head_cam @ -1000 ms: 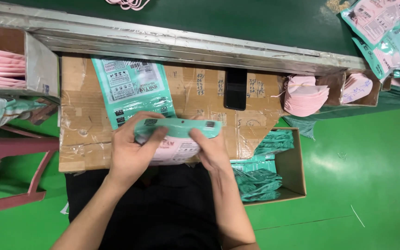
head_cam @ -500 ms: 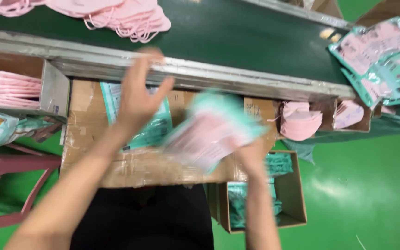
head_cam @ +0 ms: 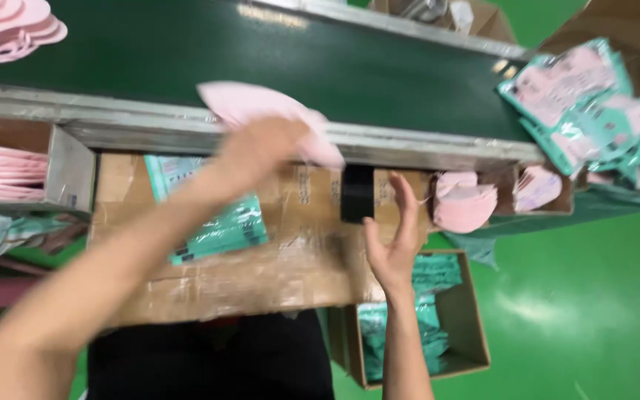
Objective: Placing face masks into individual plastic sleeves and sealing them at a manufacturing station.
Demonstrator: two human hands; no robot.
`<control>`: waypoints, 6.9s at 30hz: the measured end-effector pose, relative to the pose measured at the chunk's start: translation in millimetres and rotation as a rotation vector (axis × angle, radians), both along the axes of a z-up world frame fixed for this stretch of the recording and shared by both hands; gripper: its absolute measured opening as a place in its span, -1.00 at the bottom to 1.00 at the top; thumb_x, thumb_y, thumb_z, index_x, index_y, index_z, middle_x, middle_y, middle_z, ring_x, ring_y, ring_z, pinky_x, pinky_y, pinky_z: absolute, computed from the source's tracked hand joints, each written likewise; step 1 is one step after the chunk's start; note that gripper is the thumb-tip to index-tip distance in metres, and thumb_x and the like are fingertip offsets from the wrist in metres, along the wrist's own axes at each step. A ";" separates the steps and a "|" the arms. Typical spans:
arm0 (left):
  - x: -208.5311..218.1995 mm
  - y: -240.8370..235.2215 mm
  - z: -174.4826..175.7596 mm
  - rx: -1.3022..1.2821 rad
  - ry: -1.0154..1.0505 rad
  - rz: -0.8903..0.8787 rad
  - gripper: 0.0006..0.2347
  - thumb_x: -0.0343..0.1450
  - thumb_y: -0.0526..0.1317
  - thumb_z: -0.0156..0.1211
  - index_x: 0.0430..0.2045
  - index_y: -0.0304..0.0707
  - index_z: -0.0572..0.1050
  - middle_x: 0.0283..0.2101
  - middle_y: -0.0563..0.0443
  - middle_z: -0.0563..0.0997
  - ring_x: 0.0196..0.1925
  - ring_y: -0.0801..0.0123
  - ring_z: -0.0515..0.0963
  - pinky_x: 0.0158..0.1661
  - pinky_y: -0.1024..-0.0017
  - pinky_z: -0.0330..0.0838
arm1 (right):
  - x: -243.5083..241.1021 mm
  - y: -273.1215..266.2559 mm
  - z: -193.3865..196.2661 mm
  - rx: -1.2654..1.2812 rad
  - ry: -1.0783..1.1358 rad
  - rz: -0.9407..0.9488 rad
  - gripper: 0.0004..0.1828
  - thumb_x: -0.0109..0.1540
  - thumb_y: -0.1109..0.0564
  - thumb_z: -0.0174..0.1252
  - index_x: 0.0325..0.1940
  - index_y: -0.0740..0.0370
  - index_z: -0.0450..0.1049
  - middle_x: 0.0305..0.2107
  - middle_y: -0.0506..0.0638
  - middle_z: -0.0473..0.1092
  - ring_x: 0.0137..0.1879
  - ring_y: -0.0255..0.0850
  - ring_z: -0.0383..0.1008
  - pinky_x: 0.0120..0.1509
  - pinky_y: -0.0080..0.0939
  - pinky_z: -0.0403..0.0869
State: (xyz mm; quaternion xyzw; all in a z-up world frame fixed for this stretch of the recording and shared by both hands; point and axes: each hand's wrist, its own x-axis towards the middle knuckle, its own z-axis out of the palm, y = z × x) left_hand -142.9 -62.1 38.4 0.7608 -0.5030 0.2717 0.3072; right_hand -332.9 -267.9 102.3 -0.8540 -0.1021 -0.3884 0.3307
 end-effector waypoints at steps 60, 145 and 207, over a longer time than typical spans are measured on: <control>-117.3 92.4 -67.6 -0.128 0.138 0.400 -0.84 0.34 -0.35 0.35 -0.27 -0.32 0.53 -0.20 -0.03 0.54 -0.14 0.15 0.58 -0.22 0.32 0.53 | 34.8 79.2 -148.2 0.842 0.849 0.344 -0.82 0.23 0.22 0.34 -0.13 0.37 0.61 -0.25 -0.06 0.47 -0.17 -0.30 0.53 -0.09 -0.29 0.51; -185.5 70.1 44.9 -0.277 0.686 0.104 -0.88 0.33 -0.44 0.26 -0.34 -0.31 0.50 -0.27 -0.02 0.59 -0.21 0.16 0.58 -0.25 0.31 0.48 | -34.6 66.9 -17.8 0.298 0.641 0.370 -0.92 0.19 0.28 0.25 -0.28 0.33 0.47 -0.37 0.01 0.44 -0.17 -0.19 0.47 -0.02 -0.26 0.41; 33.4 -1.7 -12.0 0.066 0.040 0.033 -0.72 0.34 -0.20 0.26 -0.09 -0.18 0.48 -0.13 -0.13 0.63 -0.05 0.00 0.58 -0.05 0.07 0.42 | -8.6 -0.3 -139.3 0.327 0.170 -0.103 -0.33 0.22 0.25 0.17 0.41 0.31 0.18 0.11 0.11 0.31 0.19 -0.17 0.35 0.26 -0.13 0.36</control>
